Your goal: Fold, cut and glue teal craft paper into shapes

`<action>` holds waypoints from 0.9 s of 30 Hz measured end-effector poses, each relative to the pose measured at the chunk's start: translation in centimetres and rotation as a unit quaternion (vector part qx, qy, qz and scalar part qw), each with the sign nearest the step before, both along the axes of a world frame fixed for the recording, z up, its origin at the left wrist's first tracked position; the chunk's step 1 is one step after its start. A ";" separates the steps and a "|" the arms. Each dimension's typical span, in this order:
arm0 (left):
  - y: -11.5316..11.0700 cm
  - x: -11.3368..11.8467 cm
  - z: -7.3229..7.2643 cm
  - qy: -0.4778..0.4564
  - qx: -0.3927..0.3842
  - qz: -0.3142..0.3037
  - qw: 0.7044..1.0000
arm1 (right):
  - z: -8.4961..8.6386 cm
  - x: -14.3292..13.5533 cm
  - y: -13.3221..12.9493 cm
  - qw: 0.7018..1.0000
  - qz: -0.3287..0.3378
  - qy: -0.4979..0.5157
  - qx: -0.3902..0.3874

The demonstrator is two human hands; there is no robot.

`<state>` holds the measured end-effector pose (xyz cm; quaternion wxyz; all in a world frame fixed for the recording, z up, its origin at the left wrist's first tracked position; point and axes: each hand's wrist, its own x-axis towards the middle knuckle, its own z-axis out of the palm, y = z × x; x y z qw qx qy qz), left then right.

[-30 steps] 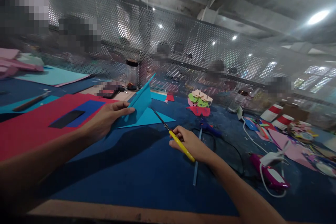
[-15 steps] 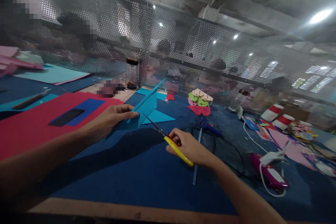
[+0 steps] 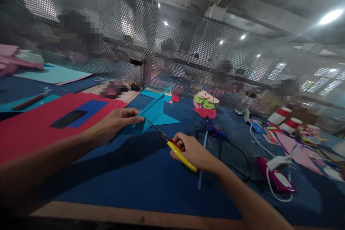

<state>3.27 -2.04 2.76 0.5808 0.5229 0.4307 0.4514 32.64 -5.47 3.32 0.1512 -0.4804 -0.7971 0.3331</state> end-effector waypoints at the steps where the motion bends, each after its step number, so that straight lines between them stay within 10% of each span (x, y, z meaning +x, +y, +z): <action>1: 0.0 0.0 0.0 0.000 0.002 0.000 1.000 | -0.1 0.0 0.0 1.000 0.000 0.000 0.001; 27: 0.1 0.0 0.0 0.007 0.000 -0.006 1.000 | -0.1 -0.1 0.0 1.000 -0.019 -0.010 -0.001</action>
